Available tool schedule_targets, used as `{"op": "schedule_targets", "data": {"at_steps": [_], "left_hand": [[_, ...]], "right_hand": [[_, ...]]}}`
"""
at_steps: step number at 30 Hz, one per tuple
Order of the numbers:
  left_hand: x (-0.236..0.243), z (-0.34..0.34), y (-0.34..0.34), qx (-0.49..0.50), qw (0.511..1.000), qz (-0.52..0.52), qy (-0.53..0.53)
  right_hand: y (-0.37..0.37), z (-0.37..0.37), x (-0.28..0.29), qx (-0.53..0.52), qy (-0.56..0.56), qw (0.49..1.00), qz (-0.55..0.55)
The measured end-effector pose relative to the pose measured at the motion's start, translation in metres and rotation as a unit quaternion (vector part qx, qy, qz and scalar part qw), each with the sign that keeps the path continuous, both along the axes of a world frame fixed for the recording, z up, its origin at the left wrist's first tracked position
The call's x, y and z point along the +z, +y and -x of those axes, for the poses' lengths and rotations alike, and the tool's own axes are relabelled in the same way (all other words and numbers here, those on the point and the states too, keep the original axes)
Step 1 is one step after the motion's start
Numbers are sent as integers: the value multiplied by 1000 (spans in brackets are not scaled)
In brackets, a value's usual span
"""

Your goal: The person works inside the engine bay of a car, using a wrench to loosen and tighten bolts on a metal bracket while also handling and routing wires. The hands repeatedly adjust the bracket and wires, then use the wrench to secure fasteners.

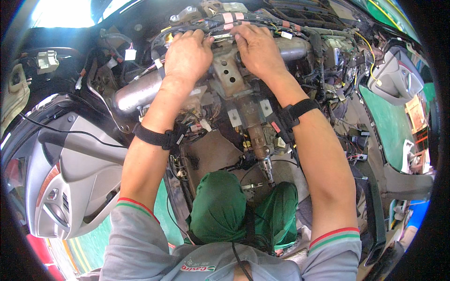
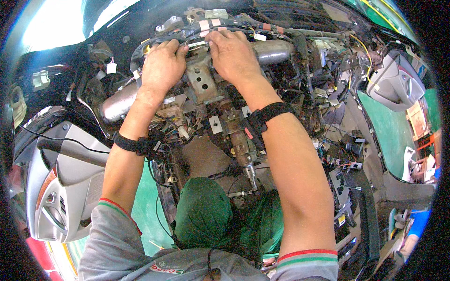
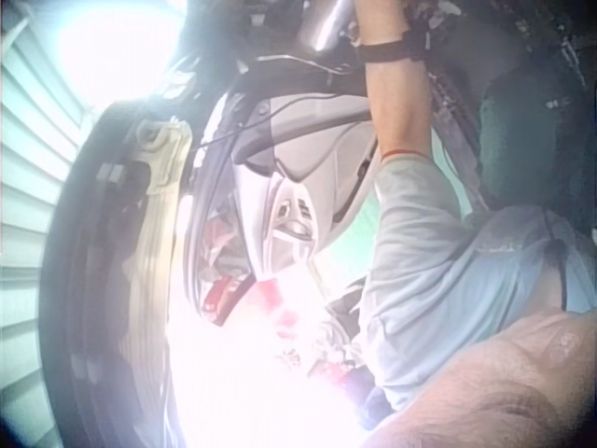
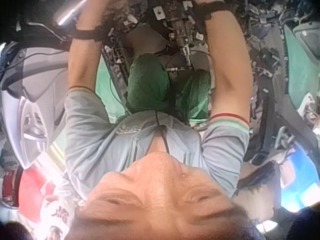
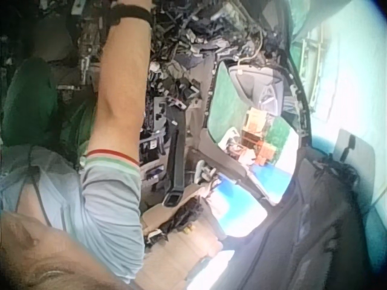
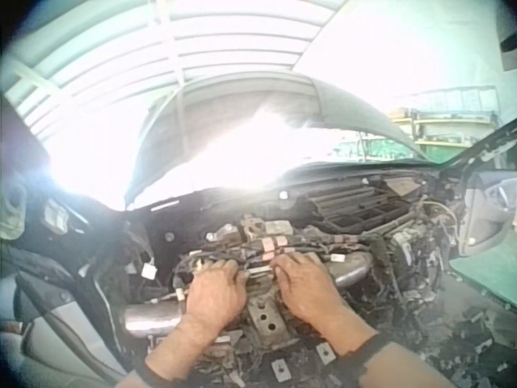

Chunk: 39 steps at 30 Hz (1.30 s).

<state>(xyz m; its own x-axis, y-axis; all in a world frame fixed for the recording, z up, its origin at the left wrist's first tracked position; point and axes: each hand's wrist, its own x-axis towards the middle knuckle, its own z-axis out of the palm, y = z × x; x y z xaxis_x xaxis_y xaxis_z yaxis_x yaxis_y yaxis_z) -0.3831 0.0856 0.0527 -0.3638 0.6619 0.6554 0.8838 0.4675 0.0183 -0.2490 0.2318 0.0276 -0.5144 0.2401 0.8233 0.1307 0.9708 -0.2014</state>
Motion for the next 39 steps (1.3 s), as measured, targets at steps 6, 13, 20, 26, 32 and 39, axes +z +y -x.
{"op": "schedule_targets", "data": {"at_steps": [6, 13, 20, 26, 32, 39], "left_hand": [[-3, 1, 0, -6, 1000, -16, 10], [-10, 5, 2, -28, 997, -66, 37], [-12, 3, 1, -38, 996, -74, 17], [-1, 11, -10, -76, 995, -58, -39], [7, 20, -31, -53, 974, -86, -203], [8, 26, -20, -67, 978, -96, -174]], "right_hand": [[1, 0, 0, 4, 1, 1000, -17], [1, -1, 0, 8, 0, 1000, -27], [2, -2, 2, 20, -20, 1000, -9], [-9, -6, 9, -1, -24, 998, -53], [-36, -1, 16, 16, -112, 984, -135], [-54, 24, 33, -44, -168, 974, -146]]}}
